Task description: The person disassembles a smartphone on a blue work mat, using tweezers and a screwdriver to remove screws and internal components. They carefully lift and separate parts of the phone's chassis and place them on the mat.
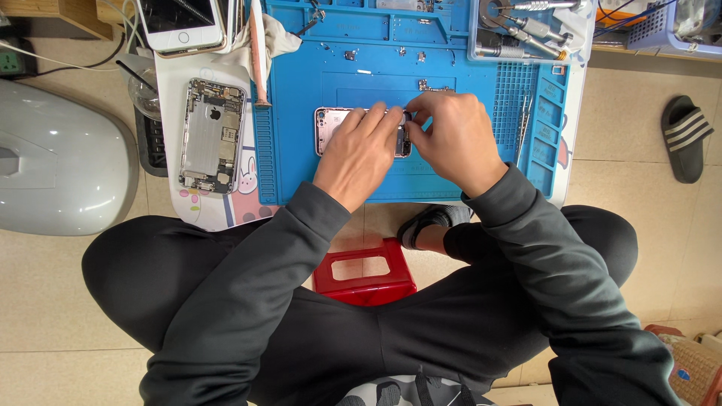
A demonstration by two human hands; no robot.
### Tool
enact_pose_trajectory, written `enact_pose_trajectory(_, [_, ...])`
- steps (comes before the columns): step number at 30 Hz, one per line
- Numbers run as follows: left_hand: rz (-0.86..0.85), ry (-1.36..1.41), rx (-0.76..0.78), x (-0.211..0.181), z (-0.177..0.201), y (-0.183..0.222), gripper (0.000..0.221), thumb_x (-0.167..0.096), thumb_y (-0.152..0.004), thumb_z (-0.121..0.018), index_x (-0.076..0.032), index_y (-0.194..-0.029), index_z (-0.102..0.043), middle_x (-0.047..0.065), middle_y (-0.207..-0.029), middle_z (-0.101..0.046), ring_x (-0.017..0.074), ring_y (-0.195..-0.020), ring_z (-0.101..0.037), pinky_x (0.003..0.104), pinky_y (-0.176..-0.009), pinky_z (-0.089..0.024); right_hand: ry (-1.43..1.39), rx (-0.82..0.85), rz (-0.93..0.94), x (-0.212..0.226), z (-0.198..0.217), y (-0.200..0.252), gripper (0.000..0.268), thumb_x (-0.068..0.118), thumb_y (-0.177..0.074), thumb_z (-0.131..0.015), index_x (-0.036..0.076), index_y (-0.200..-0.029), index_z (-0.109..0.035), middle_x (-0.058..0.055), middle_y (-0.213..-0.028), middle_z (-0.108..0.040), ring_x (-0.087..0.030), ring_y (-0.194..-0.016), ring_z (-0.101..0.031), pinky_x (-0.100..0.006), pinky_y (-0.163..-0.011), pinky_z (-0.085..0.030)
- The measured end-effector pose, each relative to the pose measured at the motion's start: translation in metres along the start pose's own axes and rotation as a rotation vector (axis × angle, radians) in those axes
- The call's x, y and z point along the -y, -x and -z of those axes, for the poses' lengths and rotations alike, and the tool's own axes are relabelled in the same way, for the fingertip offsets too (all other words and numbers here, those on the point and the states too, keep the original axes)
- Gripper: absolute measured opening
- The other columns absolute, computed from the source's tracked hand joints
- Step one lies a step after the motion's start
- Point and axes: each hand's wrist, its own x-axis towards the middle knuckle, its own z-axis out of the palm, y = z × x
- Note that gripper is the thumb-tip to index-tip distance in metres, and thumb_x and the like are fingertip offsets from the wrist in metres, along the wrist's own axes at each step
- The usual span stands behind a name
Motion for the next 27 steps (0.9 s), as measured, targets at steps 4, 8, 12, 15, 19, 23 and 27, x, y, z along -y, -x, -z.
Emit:
enact_pose_trajectory(4, [-0.004, -0.019, -0.026, -0.002, -0.004, 0.002, 0.015, 0.004, -0.096, -0.072, 0.003, -0.111, -0.075, 0.016, -0.111, -0.067, 0.029, -0.104, -0.065, 0.044, -0.106, -0.046, 0.02, -0.012, 0.008, -0.001, -0.001, 0.0, 0.017, 0.002, -0.092, -0.078, -0.002, -0.109, -0.079, -0.012, -0.079, -0.074, -0.023, -0.062, -0.074, -0.033, -0.055, -0.06])
enact_pose_trajectory(8, [-0.003, 0.012, -0.092, -0.006, -0.015, 0.004, 0.019, 0.002, -0.094, -0.077, 0.003, -0.113, -0.076, 0.018, -0.111, -0.073, 0.03, -0.112, -0.068, 0.053, -0.126, -0.032, -0.006, -0.013, -0.015, -0.001, 0.0, 0.0, 0.017, 0.002, -0.093, -0.079, -0.003, -0.109, -0.079, -0.015, -0.08, -0.075, -0.026, -0.063, -0.075, -0.035, -0.056, -0.061])
enact_pose_trajectory(12, [-0.008, 0.025, -0.043, -0.005, -0.001, 0.007, 0.021, -0.001, -0.096, -0.075, 0.0, -0.116, -0.077, 0.017, -0.118, -0.073, 0.0302, -0.119, -0.063, 0.053, -0.122, -0.035, -0.093, -0.011, -0.031, -0.002, 0.001, 0.0, 0.018, -0.001, -0.089, -0.081, -0.005, -0.107, -0.079, -0.017, -0.08, -0.075, -0.028, -0.064, -0.075, -0.038, -0.059, -0.061])
enact_pose_trajectory(15, [-0.005, 0.031, -0.006, -0.007, 0.006, 0.007, 0.024, -0.002, -0.098, -0.071, 0.0, -0.122, -0.075, 0.018, -0.121, -0.071, 0.0301, -0.12, -0.061, 0.052, -0.119, -0.037, -0.119, -0.002, -0.027, 0.0, 0.005, 0.0, 0.019, -0.004, -0.088, -0.079, -0.006, -0.107, -0.079, -0.019, -0.081, -0.076, -0.03, -0.065, -0.075, -0.038, -0.061, -0.061])
enact_pose_trajectory(19, [-0.009, 0.028, -0.012, -0.006, -0.003, 0.009, 0.026, -0.002, -0.099, -0.07, 0.0, -0.124, -0.073, 0.019, -0.122, -0.071, 0.031, -0.117, -0.061, 0.052, -0.116, -0.04, -0.182, 0.006, -0.024, -0.007, 0.009, -0.001, 0.019, -0.004, -0.087, -0.077, -0.005, -0.106, -0.078, -0.018, -0.081, -0.076, -0.028, -0.064, -0.074, -0.039, -0.06, -0.06])
enact_pose_trajectory(23, [-0.024, -0.005, -0.004, -0.005, -0.004, 0.006, 0.022, -0.004, -0.098, -0.07, -0.002, -0.12, -0.074, 0.017, -0.118, -0.07, 0.0281, -0.111, -0.06, 0.05, -0.113, -0.041, -0.213, -0.015, 0.003, -0.014, 0.034, 0.01, 0.018, -0.003, -0.096, -0.07, -0.001, -0.111, -0.079, -0.02, -0.087, -0.077, -0.032, -0.067, -0.075, -0.043, -0.063, -0.06])
enact_pose_trajectory(27, [-0.022, -0.054, -0.012, -0.005, -0.001, 0.005, 0.019, -0.007, -0.099, -0.069, -0.004, -0.118, -0.073, 0.015, -0.117, -0.067, 0.0257, -0.104, -0.058, 0.046, -0.108, -0.043, 0.051, -0.154, 0.009, -0.047, 0.067, 0.034, 0.016, 0.006, -0.103, -0.074, 0.007, -0.117, -0.082, -0.012, -0.093, -0.078, -0.029, -0.07, -0.073, -0.04, -0.062, -0.059])
